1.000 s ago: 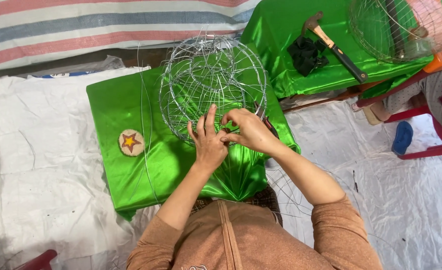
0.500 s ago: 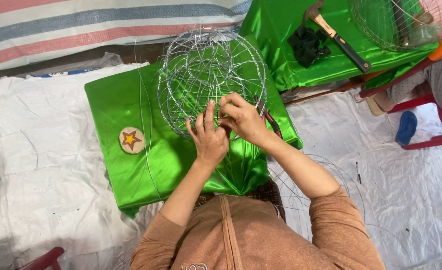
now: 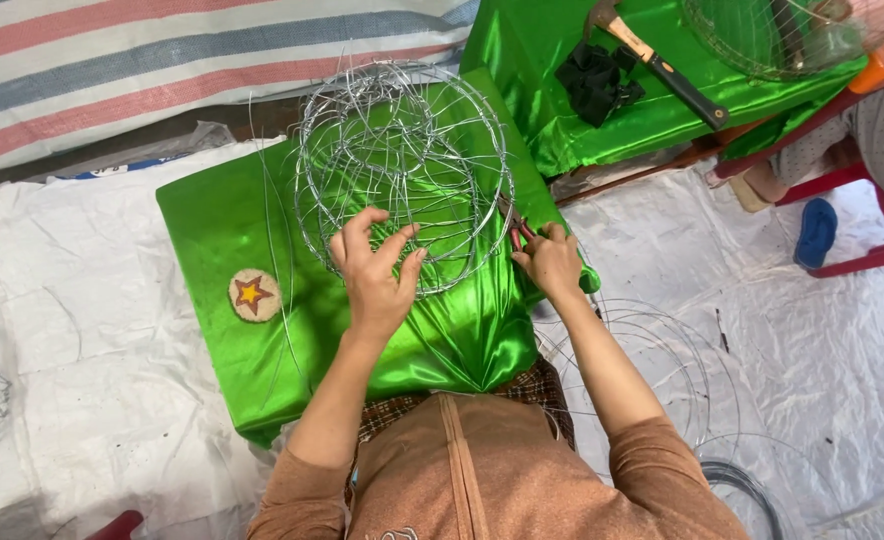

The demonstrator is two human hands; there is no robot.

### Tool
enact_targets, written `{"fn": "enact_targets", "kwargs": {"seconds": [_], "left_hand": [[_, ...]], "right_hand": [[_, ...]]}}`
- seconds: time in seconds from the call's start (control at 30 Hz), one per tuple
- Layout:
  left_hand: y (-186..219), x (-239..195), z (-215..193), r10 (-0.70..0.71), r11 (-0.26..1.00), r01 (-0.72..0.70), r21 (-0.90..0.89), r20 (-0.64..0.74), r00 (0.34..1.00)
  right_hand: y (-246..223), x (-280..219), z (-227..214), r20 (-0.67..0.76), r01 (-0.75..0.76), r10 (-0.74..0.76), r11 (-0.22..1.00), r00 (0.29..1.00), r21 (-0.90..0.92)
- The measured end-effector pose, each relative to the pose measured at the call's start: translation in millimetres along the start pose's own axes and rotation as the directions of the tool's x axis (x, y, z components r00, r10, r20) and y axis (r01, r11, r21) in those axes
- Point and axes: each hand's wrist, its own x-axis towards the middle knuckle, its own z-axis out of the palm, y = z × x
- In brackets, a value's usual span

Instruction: The person bends and weaves lengths of wire around a spherical metal frame, securing the connections with a pair of pliers.

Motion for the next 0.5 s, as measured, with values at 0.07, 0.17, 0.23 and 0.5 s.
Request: {"fn": "enact_targets", "kwargs": {"seconds": [0.07, 0.17, 0.23, 0.5], "left_hand": [[3.7, 4.3, -9.5, -0.033, 0.999, 0.035, -0.026, 0.071, 0.997], [3.4, 2.6, -5.8, -0.051, 0.997, 0.062, -0.055, 0.176, 0.983], [1.1, -3.8, 1.0, -0.039, 0.997, 0.052, -0.053, 0.213, 0.976], [-16.2, -8.1, 24.2, 0.04, 0.999, -0.036, -0.041, 0.099, 0.994]], "right_hand": [[7.6, 11.0, 21.4, 0.038, -0.008, 0.007, 1.0, 0.999, 0.015], [14.0, 23.7, 34.0, 0.074, -0.018, 0.017, 1.0, 0.997, 0.009], [16.5, 25.9, 33.4, 0.076, -0.017, 0.018, 1.0, 0.997, -0.005], [14.4, -46.8, -40.6, 0.184, -0.217, 0.117, 0.424, 0.976, 0.879]]}}
